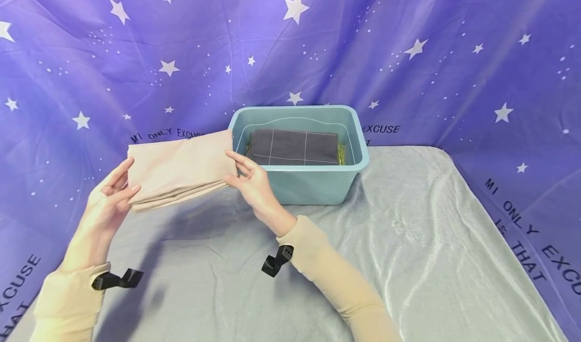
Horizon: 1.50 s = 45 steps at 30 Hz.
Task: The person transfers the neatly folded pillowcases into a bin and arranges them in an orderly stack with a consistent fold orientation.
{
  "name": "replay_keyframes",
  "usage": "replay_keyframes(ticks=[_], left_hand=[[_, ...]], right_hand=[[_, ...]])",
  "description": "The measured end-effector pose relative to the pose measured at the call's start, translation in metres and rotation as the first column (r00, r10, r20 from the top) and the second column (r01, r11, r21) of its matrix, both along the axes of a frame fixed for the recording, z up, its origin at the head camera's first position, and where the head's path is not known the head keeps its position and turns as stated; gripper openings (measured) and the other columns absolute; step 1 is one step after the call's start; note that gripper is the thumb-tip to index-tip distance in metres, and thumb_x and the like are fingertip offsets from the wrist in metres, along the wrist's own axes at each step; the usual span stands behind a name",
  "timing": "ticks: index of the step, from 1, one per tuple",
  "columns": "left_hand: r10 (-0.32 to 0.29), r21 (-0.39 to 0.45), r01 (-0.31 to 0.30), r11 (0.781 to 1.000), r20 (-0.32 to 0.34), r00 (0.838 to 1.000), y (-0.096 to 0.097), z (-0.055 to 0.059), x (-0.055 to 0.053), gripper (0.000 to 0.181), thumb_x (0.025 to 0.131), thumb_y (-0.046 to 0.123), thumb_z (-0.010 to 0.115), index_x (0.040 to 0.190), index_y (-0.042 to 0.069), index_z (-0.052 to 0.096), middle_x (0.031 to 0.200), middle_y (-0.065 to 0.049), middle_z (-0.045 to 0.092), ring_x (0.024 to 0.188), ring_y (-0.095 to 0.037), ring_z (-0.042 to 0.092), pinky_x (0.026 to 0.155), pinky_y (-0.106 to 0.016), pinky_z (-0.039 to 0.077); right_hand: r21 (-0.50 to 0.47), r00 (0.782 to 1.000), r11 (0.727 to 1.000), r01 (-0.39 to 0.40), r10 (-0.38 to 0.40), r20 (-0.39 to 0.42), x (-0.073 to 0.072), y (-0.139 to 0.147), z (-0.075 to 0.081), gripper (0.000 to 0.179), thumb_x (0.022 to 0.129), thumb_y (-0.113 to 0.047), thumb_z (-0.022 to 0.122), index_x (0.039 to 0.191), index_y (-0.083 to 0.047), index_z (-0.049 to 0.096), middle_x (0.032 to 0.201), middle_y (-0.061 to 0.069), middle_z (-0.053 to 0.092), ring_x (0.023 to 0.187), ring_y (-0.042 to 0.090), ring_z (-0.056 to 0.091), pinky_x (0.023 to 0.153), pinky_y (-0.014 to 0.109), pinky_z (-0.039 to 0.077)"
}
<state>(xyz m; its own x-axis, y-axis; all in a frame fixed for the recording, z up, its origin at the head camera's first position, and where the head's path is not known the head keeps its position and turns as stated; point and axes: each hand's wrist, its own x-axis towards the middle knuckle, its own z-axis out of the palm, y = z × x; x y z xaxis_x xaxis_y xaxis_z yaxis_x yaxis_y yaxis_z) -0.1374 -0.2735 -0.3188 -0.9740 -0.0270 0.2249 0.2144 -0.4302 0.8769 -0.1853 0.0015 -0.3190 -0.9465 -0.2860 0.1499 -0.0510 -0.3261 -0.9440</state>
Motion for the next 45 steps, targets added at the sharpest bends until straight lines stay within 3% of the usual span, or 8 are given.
replay_keyframes(ticks=[4, 9, 14, 18, 22, 29, 38, 45], left_hand=[[-0.002, -0.020, 0.002, 1.000, 0.007, 1.000, 0.007, 0.002, -0.005, 0.054, 0.083, -0.018, 0.042, 0.126, 0.014, 0.051, 0.145, 0.000, 0.018, 0.128, -0.015, -0.003, 0.079, -0.014, 0.042], [-0.021, -0.047, 0.022, 0.999, 0.019, 1.000, 0.016, 0.005, -0.010, 0.056, 0.083, -0.016, 0.042, 0.130, 0.014, 0.046, 0.149, -0.004, 0.003, 0.130, -0.014, -0.006, 0.081, -0.014, 0.041], [-0.030, -0.053, 0.031, 0.998, 0.015, 0.999, 0.027, 0.007, -0.018, 0.058, 0.083, -0.019, 0.040, 0.131, 0.013, 0.044, 0.148, -0.008, 0.008, 0.111, -0.014, 0.033, 0.075, -0.014, 0.042], [-0.045, -0.032, 0.046, 0.998, 0.003, 0.999, 0.036, 0.007, -0.025, 0.058, 0.082, -0.020, 0.039, 0.129, 0.012, 0.047, 0.146, -0.007, 0.017, 0.083, -0.008, 0.045, 0.068, -0.014, 0.043], [-0.060, -0.024, 0.060, 0.998, 0.001, 0.998, 0.045, 0.006, -0.032, 0.057, 0.082, -0.021, 0.039, 0.128, 0.012, 0.048, 0.143, -0.006, 0.023, 0.073, -0.008, 0.047, 0.064, -0.013, 0.043], [-0.072, -0.045, 0.073, 0.996, 0.016, 0.997, 0.060, 0.009, -0.041, 0.057, 0.082, -0.020, 0.039, 0.128, 0.013, 0.049, 0.147, -0.006, 0.015, 0.067, -0.007, 0.045, 0.060, -0.012, 0.040], [-0.083, -0.092, 0.087, 0.992, 0.055, 0.995, 0.078, 0.013, -0.053, 0.058, 0.083, -0.018, 0.040, 0.134, 0.010, 0.039, 0.145, -0.006, 0.020, 0.070, -0.007, 0.044, 0.059, -0.013, 0.039], [-0.107, -0.129, 0.116, 0.985, 0.074, 0.991, 0.094, 0.014, -0.062, 0.060, 0.083, -0.017, 0.041, 0.137, 0.008, 0.032, 0.146, -0.004, 0.019, 0.070, -0.007, 0.043, 0.058, -0.013, 0.039]], right_hand=[[-0.008, 1.000, 1.000, 0.002, -0.002, 0.000, -0.001, 0.008, 0.002, 0.050, 0.079, 0.008, 0.057, 0.126, -0.008, 0.050, 0.128, 0.007, 0.048, 0.099, 0.015, 0.056, 0.076, 0.024, 0.048], [-0.037, 1.000, 0.999, -0.006, 0.006, 0.018, -0.002, 0.018, 0.004, 0.050, 0.080, 0.009, 0.056, 0.127, -0.008, 0.048, 0.126, 0.010, 0.049, 0.085, 0.008, 0.060, 0.076, 0.023, 0.048], [-0.076, 0.999, 0.997, 0.000, 0.004, 0.046, -0.004, 0.030, 0.007, 0.051, 0.080, 0.010, 0.055, 0.128, -0.007, 0.047, 0.127, 0.010, 0.049, 0.083, 0.009, 0.060, 0.075, 0.022, 0.049], [-0.111, 0.998, 0.994, 0.005, 0.002, 0.060, -0.005, 0.039, 0.010, 0.051, 0.080, 0.011, 0.054, 0.128, -0.005, 0.046, 0.128, 0.011, 0.047, 0.087, 0.010, 0.060, 0.075, 0.021, 0.048], [-0.136, 0.997, 0.991, 0.015, -0.005, 0.073, -0.007, 0.048, 0.012, 0.051, 0.081, 0.012, 0.053, 0.129, -0.004, 0.045, 0.129, 0.012, 0.046, 0.090, 0.011, 0.059, 0.075, 0.021, 0.048], [-0.131, 0.996, 0.991, 0.031, -0.020, 0.082, -0.009, 0.063, 0.014, 0.052, 0.082, 0.012, 0.052, 0.130, -0.005, 0.043, 0.133, 0.010, 0.043, 0.091, 0.010, 0.058, 0.075, 0.021, 0.048], [-0.126, 0.992, 0.989, 0.073, -0.058, 0.112, -0.012, 0.082, 0.016, 0.053, 0.081, 0.011, 0.053, 0.131, -0.006, 0.043, 0.137, 0.007, 0.037, 0.102, 0.012, 0.053, 0.075, 0.019, 0.048], [-0.128, 0.988, 0.986, 0.110, -0.094, 0.125, -0.013, 0.097, 0.018, 0.054, 0.081, 0.012, 0.052, 0.131, -0.005, 0.042, 0.136, 0.011, 0.039, 0.092, 0.009, 0.056, 0.070, 0.017, 0.048]])
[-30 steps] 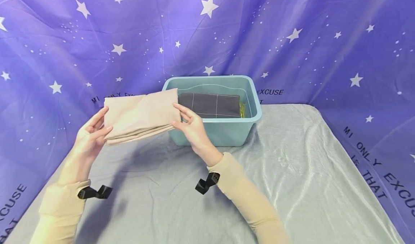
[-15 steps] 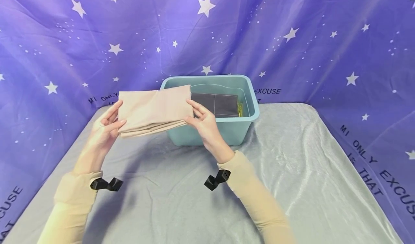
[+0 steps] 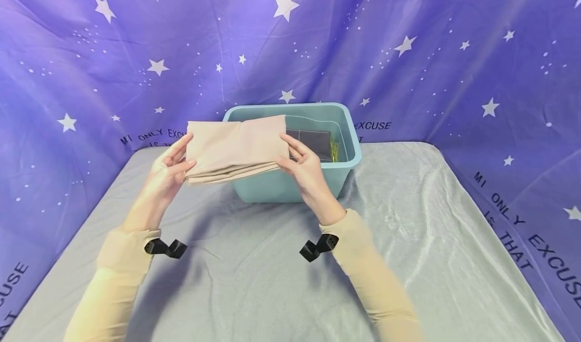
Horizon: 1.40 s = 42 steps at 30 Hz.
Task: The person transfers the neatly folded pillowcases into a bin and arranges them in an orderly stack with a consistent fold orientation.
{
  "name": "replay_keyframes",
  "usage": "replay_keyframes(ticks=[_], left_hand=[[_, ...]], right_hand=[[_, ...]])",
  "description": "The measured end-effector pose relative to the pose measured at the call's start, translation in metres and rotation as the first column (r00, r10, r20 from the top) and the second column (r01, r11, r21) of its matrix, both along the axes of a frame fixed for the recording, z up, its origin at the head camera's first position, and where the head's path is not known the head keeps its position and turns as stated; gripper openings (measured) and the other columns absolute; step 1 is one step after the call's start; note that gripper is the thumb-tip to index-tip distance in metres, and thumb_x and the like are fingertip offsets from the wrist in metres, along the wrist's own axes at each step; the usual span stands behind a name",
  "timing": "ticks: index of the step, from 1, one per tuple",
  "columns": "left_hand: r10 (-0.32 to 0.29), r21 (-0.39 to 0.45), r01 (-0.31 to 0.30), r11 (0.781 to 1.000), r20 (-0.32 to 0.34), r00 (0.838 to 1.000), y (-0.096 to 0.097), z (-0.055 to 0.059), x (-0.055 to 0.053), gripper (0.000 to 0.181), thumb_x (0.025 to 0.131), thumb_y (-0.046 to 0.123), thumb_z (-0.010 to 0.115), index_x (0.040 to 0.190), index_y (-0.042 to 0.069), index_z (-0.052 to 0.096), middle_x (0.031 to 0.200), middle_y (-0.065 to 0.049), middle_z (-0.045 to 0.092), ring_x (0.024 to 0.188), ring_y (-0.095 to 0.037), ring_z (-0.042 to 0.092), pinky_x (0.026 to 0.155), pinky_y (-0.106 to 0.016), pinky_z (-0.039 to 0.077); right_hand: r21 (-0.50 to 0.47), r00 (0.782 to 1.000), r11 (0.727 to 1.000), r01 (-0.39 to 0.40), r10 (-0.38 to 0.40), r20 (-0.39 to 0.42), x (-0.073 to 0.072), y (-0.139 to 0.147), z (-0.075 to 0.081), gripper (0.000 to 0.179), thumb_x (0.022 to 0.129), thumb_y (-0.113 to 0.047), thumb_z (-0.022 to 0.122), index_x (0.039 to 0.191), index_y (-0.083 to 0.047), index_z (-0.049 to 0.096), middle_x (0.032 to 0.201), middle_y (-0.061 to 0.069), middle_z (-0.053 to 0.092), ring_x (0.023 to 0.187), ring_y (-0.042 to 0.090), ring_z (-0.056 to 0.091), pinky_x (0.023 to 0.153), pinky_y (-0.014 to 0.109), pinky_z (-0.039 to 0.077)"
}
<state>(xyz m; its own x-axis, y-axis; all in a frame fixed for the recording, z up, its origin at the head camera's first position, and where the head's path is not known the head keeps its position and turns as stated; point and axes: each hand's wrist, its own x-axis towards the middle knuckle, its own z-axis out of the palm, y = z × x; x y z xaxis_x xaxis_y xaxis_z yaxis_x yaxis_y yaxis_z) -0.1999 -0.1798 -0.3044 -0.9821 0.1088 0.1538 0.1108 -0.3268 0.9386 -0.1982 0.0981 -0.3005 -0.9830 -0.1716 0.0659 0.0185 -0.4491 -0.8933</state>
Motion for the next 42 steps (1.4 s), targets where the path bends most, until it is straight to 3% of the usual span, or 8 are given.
replay_keyframes(ticks=[7, 20, 24, 29, 34, 37, 39, 42], left_hand=[[-0.015, 0.021, 0.015, 1.000, 0.000, 1.000, 0.016, -0.001, -0.009, 0.060, 0.083, -0.018, 0.042, 0.136, 0.006, 0.033, 0.132, -0.001, 0.039, 0.072, -0.007, 0.047, 0.063, -0.014, 0.043], [-0.027, -0.036, 0.027, 0.999, 0.023, 0.999, 0.041, 0.009, -0.024, 0.059, 0.082, -0.016, 0.044, 0.136, 0.006, 0.034, 0.136, -0.004, 0.036, 0.063, -0.005, 0.044, 0.063, -0.015, 0.041], [-0.031, -0.066, 0.034, 0.997, 0.034, 0.999, 0.049, 0.014, -0.028, 0.059, 0.082, -0.015, 0.044, 0.136, 0.007, 0.034, 0.137, -0.004, 0.035, 0.076, -0.007, 0.049, 0.073, -0.019, 0.043], [-0.053, -0.095, 0.058, 0.994, 0.057, 0.997, 0.056, 0.019, -0.034, 0.058, 0.083, -0.014, 0.043, 0.136, 0.008, 0.035, 0.142, -0.003, 0.029, 0.113, -0.015, 0.040, 0.093, -0.032, 0.035], [-0.050, -0.146, 0.062, 0.987, 0.085, 0.995, 0.062, 0.023, -0.041, 0.058, 0.083, -0.012, 0.045, 0.135, 0.012, 0.038, 0.143, -0.002, 0.029, 0.126, -0.014, 0.029, 0.102, -0.042, 0.021], [-0.038, -0.195, 0.057, 0.979, 0.101, 0.994, 0.065, 0.026, -0.045, 0.058, 0.083, -0.011, 0.046, 0.135, 0.015, 0.039, 0.143, 0.001, 0.029, 0.125, -0.010, 0.027, 0.096, -0.034, 0.027], [-0.033, -0.216, 0.056, 0.975, 0.107, 0.994, 0.066, 0.028, -0.048, 0.058, 0.084, -0.010, 0.046, 0.134, 0.016, 0.040, 0.142, 0.002, 0.029, 0.122, -0.009, 0.030, 0.082, -0.023, 0.032], [-0.015, -0.247, 0.044, 0.968, 0.118, 0.993, 0.069, 0.030, -0.052, 0.057, 0.084, -0.010, 0.047, 0.134, 0.017, 0.041, 0.141, 0.004, 0.031, 0.109, -0.006, 0.036, 0.061, -0.017, 0.028]], right_hand=[[-0.033, 1.000, 0.999, 0.023, -0.023, 0.001, -0.001, 0.016, 0.002, 0.056, 0.080, 0.016, 0.050, 0.132, -0.003, 0.040, 0.135, 0.014, 0.038, 0.092, 0.010, 0.055, 0.068, 0.017, 0.048], [-0.112, 0.998, 0.992, 0.057, -0.057, 0.009, -0.004, 0.040, 0.004, 0.059, 0.078, 0.017, 0.053, 0.131, -0.003, 0.040, 0.106, 0.006, 0.058, 0.073, 0.011, 0.058, 0.060, 0.019, 0.049], [-0.132, 0.998, 0.990, 0.054, -0.051, 0.021, -0.006, 0.047, 0.005, 0.060, 0.078, 0.018, 0.052, 0.133, -0.003, 0.038, 0.098, 0.005, 0.060, 0.067, 0.011, 0.058, 0.062, 0.021, 0.050], [-0.104, 0.998, 0.994, 0.038, -0.033, 0.047, -0.009, 0.055, 0.011, 0.061, 0.081, 0.016, 0.049, 0.135, -0.005, 0.034, 0.130, 0.008, 0.040, 0.065, 0.010, 0.057, 0.065, 0.021, 0.050], [-0.089, 0.997, 0.996, 0.028, -0.021, 0.071, -0.012, 0.061, 0.016, 0.061, 0.082, 0.015, 0.048, 0.137, -0.006, 0.032, 0.146, 0.008, 0.016, 0.065, 0.009, 0.057, 0.065, 0.020, 0.049], [-0.078, 0.996, 0.996, 0.029, -0.022, 0.092, -0.015, 0.064, 0.019, 0.061, 0.081, 0.014, 0.049, 0.136, -0.006, 0.033, 0.147, 0.009, 0.011, 0.065, 0.009, 0.058, 0.064, 0.020, 0.049], [-0.067, 0.994, 0.997, 0.026, -0.019, 0.105, -0.016, 0.066, 0.022, 0.062, 0.081, 0.014, 0.050, 0.137, -0.007, 0.032, 0.148, 0.006, 0.008, 0.065, 0.009, 0.058, 0.065, 0.021, 0.049], [-0.066, 0.992, 0.998, 0.026, -0.018, 0.123, -0.018, 0.068, 0.024, 0.062, 0.082, 0.014, 0.049, 0.137, -0.008, 0.032, 0.132, 0.007, 0.036, 0.058, 0.007, 0.054, 0.066, 0.022, 0.050]])
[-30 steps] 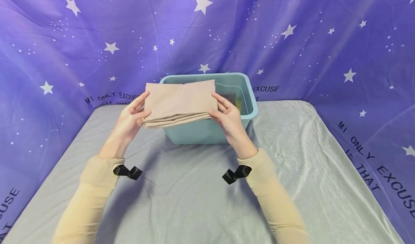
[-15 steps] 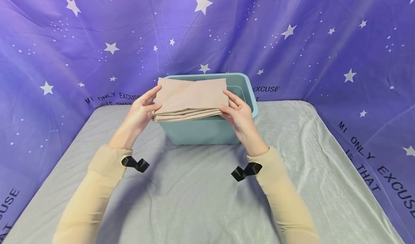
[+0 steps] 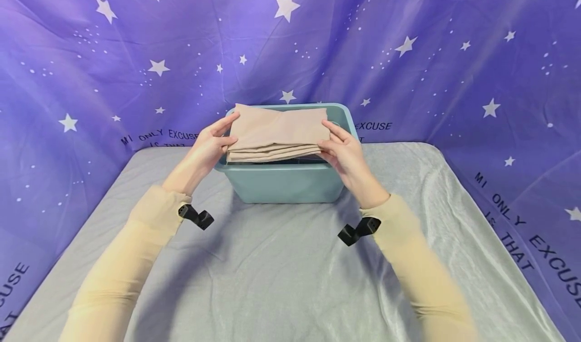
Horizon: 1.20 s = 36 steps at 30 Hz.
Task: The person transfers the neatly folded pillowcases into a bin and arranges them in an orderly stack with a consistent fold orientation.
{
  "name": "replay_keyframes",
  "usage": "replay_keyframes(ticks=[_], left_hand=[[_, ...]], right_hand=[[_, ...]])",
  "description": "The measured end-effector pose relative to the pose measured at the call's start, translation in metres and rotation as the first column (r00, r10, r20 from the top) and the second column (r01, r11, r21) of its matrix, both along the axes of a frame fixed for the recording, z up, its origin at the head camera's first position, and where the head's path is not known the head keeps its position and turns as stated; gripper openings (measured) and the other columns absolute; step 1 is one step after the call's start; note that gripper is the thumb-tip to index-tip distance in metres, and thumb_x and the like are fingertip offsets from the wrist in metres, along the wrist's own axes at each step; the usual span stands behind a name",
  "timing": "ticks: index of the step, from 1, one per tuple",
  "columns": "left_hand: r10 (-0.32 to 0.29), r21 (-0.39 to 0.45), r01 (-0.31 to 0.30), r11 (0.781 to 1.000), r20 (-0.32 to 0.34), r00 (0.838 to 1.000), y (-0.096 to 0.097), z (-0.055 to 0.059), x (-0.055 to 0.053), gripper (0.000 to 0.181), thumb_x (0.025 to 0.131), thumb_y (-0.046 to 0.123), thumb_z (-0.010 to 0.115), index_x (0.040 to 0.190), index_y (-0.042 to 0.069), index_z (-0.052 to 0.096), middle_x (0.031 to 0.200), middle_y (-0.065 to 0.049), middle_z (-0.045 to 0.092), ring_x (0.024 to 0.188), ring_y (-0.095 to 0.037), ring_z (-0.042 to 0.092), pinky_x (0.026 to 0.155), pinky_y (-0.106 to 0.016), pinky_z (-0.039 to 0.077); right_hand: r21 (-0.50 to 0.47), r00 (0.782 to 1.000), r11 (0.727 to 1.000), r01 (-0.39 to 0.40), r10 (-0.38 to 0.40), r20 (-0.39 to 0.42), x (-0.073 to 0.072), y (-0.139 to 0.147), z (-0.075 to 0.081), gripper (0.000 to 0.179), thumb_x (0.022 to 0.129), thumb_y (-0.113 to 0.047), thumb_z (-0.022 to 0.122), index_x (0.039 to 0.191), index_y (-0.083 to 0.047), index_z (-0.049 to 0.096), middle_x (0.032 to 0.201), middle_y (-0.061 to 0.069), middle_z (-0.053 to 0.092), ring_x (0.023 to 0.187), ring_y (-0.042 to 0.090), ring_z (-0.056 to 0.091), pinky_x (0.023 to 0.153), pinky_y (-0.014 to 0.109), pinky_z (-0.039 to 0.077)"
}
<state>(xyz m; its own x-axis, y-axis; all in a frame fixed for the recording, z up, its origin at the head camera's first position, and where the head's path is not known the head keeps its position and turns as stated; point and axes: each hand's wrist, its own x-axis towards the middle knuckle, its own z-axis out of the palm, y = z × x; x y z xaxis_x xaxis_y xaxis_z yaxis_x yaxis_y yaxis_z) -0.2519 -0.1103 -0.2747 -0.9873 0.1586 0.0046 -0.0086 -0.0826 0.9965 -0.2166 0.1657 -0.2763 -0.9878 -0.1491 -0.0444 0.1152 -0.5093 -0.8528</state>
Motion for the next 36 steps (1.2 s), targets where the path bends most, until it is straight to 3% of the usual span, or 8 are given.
replay_keyframes(ticks=[2, 5, 11, 16, 22, 25, 33, 36], left_hand=[[0.011, -0.008, -0.011, 1.000, 0.002, 1.000, 0.002, 0.001, -0.003, 0.057, 0.083, -0.011, 0.047, 0.133, 0.016, 0.042, 0.140, 0.002, 0.034, 0.094, -0.006, 0.041, 0.053, -0.017, 0.026], [0.024, -0.023, -0.024, 0.999, 0.011, 1.000, 0.005, 0.003, -0.007, 0.058, 0.082, -0.012, 0.046, 0.133, 0.015, 0.043, 0.138, 0.000, 0.036, 0.084, -0.005, 0.042, 0.051, -0.016, 0.026], [0.036, -0.060, -0.033, 0.998, 0.038, 0.999, 0.009, 0.005, -0.016, 0.057, 0.083, -0.012, 0.045, 0.132, 0.017, 0.043, 0.137, 0.000, 0.037, 0.095, -0.008, 0.043, 0.057, -0.017, 0.032], [0.065, -0.082, -0.061, 0.995, 0.036, 0.997, 0.011, 0.006, -0.021, 0.056, 0.082, -0.012, 0.046, 0.131, 0.016, 0.044, 0.138, 0.000, 0.037, 0.102, -0.009, 0.042, 0.058, -0.016, 0.034], [0.078, -0.170, -0.071, 0.983, 0.034, 0.996, 0.012, 0.003, -0.028, 0.056, 0.082, -0.011, 0.049, 0.130, 0.018, 0.046, 0.135, -0.002, 0.041, 0.088, -0.010, 0.044, 0.054, -0.019, 0.031], [0.074, -0.194, -0.067, 0.979, 0.029, 0.997, 0.012, 0.001, -0.033, 0.056, 0.082, -0.011, 0.050, 0.130, 0.018, 0.047, 0.135, -0.003, 0.041, 0.096, -0.012, 0.046, 0.058, -0.020, 0.035], [0.086, -0.261, -0.075, 0.962, 0.034, 0.996, 0.014, -0.003, -0.039, 0.055, 0.081, -0.011, 0.051, 0.128, 0.018, 0.049, 0.133, -0.003, 0.044, 0.112, -0.017, 0.044, 0.071, -0.026, 0.040], [0.096, -0.291, -0.084, 0.953, 0.028, 0.995, 0.014, -0.004, -0.041, 0.054, 0.080, -0.010, 0.052, 0.126, 0.018, 0.051, 0.132, -0.003, 0.045, 0.110, -0.015, 0.044, 0.070, -0.025, 0.040]], right_hand=[[0.013, 1.000, 1.000, -0.003, 0.003, 0.003, -0.002, 0.001, 0.002, 0.061, 0.082, 0.013, 0.048, 0.137, -0.008, 0.032, 0.105, 0.003, 0.049, 0.054, 0.006, 0.051, 0.067, 0.022, 0.050], [0.042, 1.000, 0.999, -0.001, 0.001, 0.017, -0.005, 0.003, 0.004, 0.060, 0.083, 0.012, 0.049, 0.137, -0.009, 0.033, 0.075, -0.001, 0.042, 0.050, 0.006, 0.048, 0.067, 0.023, 0.050], [0.146, 0.999, 0.989, 0.018, -0.025, 0.047, -0.013, 0.004, 0.009, 0.059, 0.083, 0.012, 0.047, 0.136, -0.009, 0.034, 0.103, 0.003, 0.046, 0.055, 0.006, 0.053, 0.064, 0.021, 0.050], [0.234, 0.997, 0.972, 0.004, -0.023, 0.079, -0.019, 0.005, 0.012, 0.058, 0.084, 0.010, 0.047, 0.137, -0.009, 0.033, 0.100, 0.004, 0.047, 0.059, 0.006, 0.055, 0.068, 0.022, 0.050], [0.346, 0.996, 0.937, -0.043, 0.015, 0.083, -0.025, 0.008, 0.012, 0.056, 0.086, 0.007, 0.044, 0.138, -0.009, 0.030, 0.115, 0.009, 0.038, 0.069, 0.007, 0.058, 0.076, 0.024, 0.049], [0.382, 0.995, 0.921, -0.074, 0.041, 0.095, -0.029, 0.010, 0.013, 0.057, 0.086, 0.007, 0.043, 0.139, -0.009, 0.028, 0.128, 0.016, 0.036, 0.073, 0.008, 0.059, 0.082, 0.027, 0.046], [0.493, 0.988, 0.860, -0.129, 0.072, 0.133, -0.036, 0.015, 0.014, 0.059, 0.085, 0.007, 0.047, 0.139, -0.009, 0.028, 0.147, 0.014, 0.004, 0.073, 0.006, 0.058, 0.088, 0.028, 0.043], [0.518, 0.990, 0.846, -0.122, 0.065, 0.127, -0.040, 0.016, 0.013, 0.059, 0.084, 0.008, 0.048, 0.138, -0.008, 0.029, 0.128, 0.015, 0.039, 0.069, 0.007, 0.057, 0.086, 0.028, 0.045]])
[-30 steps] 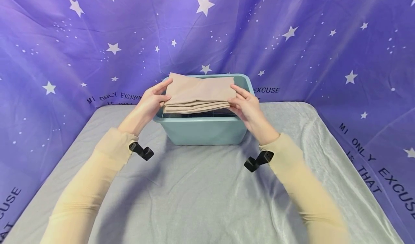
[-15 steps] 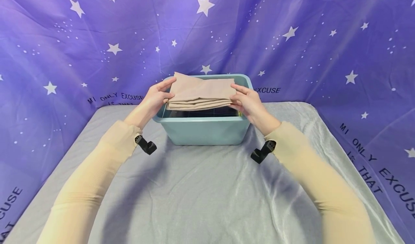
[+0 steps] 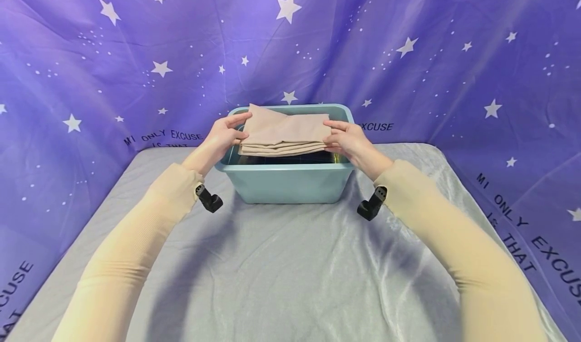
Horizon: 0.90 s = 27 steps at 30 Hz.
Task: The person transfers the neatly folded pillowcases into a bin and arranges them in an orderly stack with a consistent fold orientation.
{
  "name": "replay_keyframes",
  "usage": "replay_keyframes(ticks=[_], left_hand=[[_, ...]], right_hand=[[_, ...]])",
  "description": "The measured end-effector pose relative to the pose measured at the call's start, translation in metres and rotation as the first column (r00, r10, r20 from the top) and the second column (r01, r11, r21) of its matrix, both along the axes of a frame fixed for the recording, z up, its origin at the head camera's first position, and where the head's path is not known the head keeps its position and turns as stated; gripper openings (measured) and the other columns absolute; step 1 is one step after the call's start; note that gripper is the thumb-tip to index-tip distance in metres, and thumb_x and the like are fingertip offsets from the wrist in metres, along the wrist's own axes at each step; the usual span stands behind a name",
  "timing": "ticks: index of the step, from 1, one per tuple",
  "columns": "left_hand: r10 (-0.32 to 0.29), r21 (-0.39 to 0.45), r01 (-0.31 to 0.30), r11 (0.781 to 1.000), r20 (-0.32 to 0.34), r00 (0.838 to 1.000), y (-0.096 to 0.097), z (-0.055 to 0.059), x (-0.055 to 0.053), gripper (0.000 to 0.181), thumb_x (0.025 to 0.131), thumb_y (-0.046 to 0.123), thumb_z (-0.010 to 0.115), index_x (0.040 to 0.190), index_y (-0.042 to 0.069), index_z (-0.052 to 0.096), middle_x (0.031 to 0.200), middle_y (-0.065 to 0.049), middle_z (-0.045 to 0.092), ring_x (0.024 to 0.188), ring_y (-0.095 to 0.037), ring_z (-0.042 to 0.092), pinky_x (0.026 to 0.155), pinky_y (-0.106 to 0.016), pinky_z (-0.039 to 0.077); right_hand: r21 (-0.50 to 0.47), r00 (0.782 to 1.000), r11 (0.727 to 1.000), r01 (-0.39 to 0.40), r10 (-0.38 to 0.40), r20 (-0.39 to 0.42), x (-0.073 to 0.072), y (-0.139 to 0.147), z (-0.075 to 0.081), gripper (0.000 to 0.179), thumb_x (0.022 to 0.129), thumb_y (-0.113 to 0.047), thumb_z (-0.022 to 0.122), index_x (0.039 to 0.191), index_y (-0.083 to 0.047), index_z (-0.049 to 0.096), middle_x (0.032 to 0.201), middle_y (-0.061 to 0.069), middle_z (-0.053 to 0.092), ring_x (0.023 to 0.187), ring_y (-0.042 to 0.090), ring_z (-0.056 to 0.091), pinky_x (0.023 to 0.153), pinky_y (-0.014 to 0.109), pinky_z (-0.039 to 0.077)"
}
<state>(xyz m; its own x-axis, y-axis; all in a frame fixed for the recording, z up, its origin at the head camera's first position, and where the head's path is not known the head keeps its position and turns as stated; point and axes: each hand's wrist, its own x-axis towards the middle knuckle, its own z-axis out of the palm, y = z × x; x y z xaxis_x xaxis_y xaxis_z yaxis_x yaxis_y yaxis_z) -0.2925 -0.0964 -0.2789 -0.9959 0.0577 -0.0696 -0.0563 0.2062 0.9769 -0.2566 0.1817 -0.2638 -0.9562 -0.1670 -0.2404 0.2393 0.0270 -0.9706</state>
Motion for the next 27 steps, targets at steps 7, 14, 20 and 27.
replay_keyframes(ticks=[7, 14, 20, 27], left_hand=[[-0.002, -0.044, 0.001, 0.999, -0.019, 1.000, 0.001, -0.003, -0.001, 0.054, 0.079, -0.012, 0.051, 0.126, 0.016, 0.051, 0.132, -0.003, 0.045, 0.098, -0.012, 0.046, 0.062, -0.022, 0.039], [-0.005, -0.091, 0.000, 0.996, -0.054, 0.999, 0.002, -0.005, -0.001, 0.053, 0.078, -0.013, 0.051, 0.124, 0.014, 0.053, 0.130, -0.002, 0.047, 0.069, -0.009, 0.044, 0.053, -0.019, 0.037], [-0.031, -0.139, 0.017, 0.990, -0.102, 0.994, 0.004, -0.007, -0.002, 0.054, 0.076, -0.015, 0.052, 0.124, 0.010, 0.052, 0.128, -0.004, 0.050, 0.080, -0.014, 0.050, 0.057, -0.022, 0.041], [-0.006, -0.236, -0.033, 0.971, -0.165, 0.986, 0.001, -0.005, -0.002, 0.046, 0.080, -0.006, 0.055, 0.124, 0.006, 0.051, 0.123, -0.016, 0.051, 0.111, -0.026, 0.048, 0.084, -0.032, 0.044]], right_hand=[[0.050, 1.000, 0.999, 0.004, -0.002, -0.031, -0.009, 0.003, -0.006, 0.058, 0.083, 0.008, 0.050, 0.137, -0.005, 0.031, 0.059, -0.004, 0.039, 0.065, 0.008, 0.057, 0.085, 0.033, 0.046], [0.130, 0.998, 0.992, 0.002, 0.005, -0.056, -0.016, 0.004, -0.012, 0.056, 0.082, 0.008, 0.052, 0.135, -0.003, 0.034, 0.065, -0.002, 0.042, 0.067, 0.008, 0.057, 0.088, 0.038, 0.043], [0.324, 0.988, 0.946, -0.019, 0.067, -0.138, -0.022, 0.004, -0.016, 0.051, 0.083, 0.006, 0.054, 0.131, 0.000, 0.040, 0.116, 0.019, 0.050, 0.075, 0.007, 0.058, 0.084, 0.037, 0.046], [0.623, 0.904, 0.782, 0.020, 0.253, -0.346, -0.018, 0.008, -0.021, 0.038, 0.082, 0.004, 0.051, 0.120, 0.006, 0.050, 0.115, 0.027, 0.052, 0.095, 0.034, 0.056, 0.075, 0.034, 0.050]])
